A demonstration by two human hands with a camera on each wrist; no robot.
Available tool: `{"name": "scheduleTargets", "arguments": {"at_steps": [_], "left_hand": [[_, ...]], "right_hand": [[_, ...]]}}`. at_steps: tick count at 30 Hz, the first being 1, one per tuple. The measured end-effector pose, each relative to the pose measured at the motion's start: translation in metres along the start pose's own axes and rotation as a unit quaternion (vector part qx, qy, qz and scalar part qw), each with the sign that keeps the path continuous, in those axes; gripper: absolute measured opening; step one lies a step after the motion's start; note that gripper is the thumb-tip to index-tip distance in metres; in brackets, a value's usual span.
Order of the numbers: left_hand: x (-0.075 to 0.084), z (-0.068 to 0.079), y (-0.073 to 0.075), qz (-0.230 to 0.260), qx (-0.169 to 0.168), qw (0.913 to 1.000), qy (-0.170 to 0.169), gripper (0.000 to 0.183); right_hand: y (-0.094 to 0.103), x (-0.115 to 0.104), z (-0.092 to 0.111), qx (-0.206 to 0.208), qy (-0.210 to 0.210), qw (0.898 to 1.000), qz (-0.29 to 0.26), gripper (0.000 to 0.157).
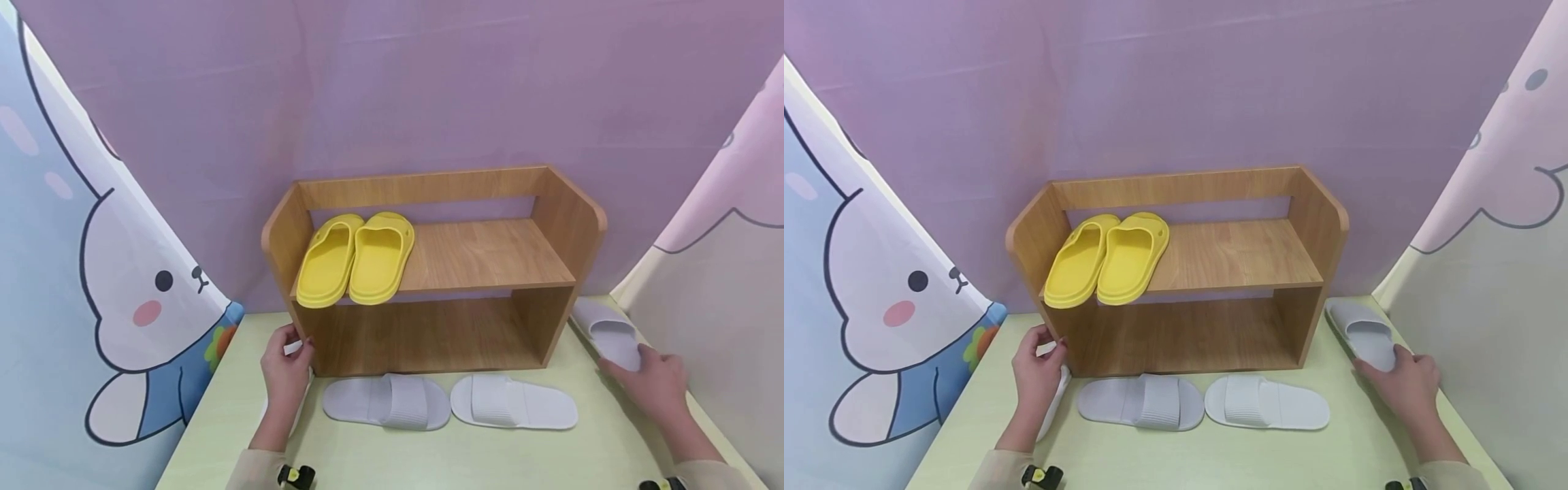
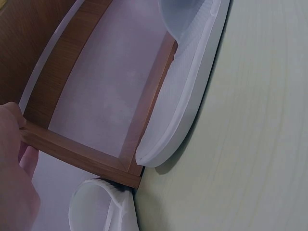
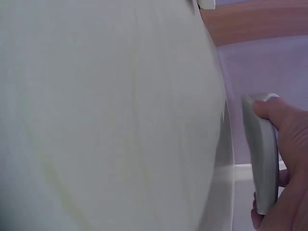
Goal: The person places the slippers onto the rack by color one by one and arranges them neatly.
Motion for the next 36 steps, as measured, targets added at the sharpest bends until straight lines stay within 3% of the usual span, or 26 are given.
{"name": "scheduleTargets", "arguments": {"at_steps": [11,25,36], "left_hand": [[0.001,0.001,-0.001,-0.004,-0.004,1.0,0.004,0.03],[-0.001,0.001,0.0,-0.006,0.002,1.0,0.001,0.03],[-0.001,0.001,0.001,-0.007,0.001,1.0,-0.001,0.03]], "right_hand": [[0.01,-0.02,0.007,0.066,-0.01,0.996,-0.061,0.093],[0.032,-0.063,0.013,0.115,-0.004,0.99,-0.086,0.099],[0.048,-0.095,0.019,0.219,0.031,0.97,-0.101,0.09]]}}
Point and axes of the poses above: each hand's wrist, its own z-axis away from the middle knuckle, its own y-axis out of the back of the hand, x = y × z, the point moved 2 cm from there along -z, towards the middle knuckle, and after that the axes turned 6 degrees about -y, right-handed, at the moved point
